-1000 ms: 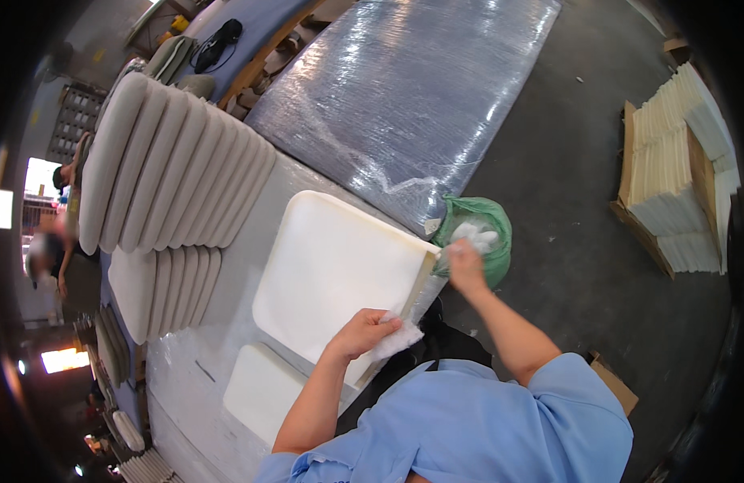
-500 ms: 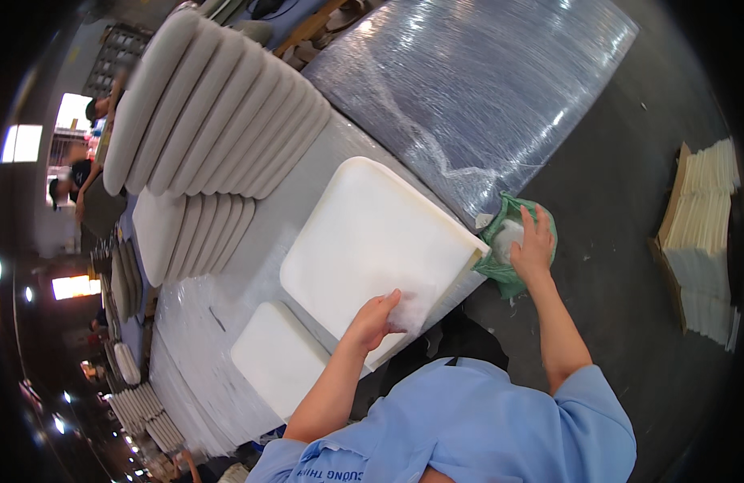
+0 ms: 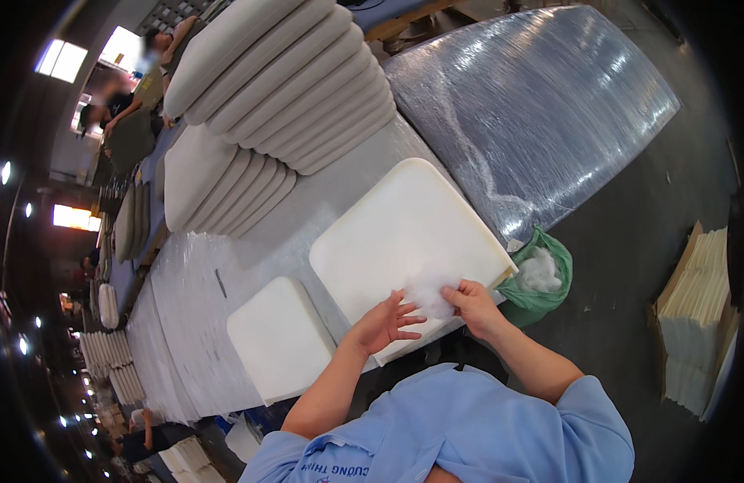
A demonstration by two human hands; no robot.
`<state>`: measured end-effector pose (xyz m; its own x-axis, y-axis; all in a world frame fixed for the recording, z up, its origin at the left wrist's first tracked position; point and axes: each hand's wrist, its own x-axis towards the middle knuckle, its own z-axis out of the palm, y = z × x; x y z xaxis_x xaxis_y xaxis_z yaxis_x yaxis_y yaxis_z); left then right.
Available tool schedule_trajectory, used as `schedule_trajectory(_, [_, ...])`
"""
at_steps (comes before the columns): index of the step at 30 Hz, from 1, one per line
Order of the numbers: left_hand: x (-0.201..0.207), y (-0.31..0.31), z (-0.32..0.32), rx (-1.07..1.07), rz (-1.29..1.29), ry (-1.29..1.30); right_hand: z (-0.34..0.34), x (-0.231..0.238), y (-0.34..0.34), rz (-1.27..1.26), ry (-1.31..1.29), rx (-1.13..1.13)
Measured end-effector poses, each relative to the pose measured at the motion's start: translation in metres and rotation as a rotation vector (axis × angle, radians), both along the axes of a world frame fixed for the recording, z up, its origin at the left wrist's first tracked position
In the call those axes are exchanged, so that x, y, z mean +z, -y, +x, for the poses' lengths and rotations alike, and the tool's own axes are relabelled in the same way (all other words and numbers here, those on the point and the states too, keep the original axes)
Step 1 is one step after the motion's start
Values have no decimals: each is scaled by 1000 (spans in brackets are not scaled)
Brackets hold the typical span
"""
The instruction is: The person inserts white foam inserts into gray pillow covers, then places the finished pillows onto a stack. The person also picks up small white pieces from a green bag and places them on foam blocks.
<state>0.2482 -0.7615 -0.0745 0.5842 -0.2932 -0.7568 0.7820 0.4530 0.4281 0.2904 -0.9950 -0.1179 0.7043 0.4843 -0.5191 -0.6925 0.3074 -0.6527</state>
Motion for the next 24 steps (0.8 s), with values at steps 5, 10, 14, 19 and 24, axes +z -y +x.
schedule_trajectory(5, [-20,-15,-30,126,35,161,-20,10,-39,-24,-93,116])
schedule_trajectory(10, [-26,-48,-52,300,135,158,-39,0,-69,-132,-2,353])
schedule_trajectory(14, [-32,-96,-84,25,570,310,-55,18,-116,-320,302,296])
schedule_trajectory(19, [-17,-173,-115,-214,736,398,-73,-1,-185,-365,371,583])
schedule_trajectory(24, [-34,-282,-144,-191,866,444,-107,-18,-297,-372,311,556])
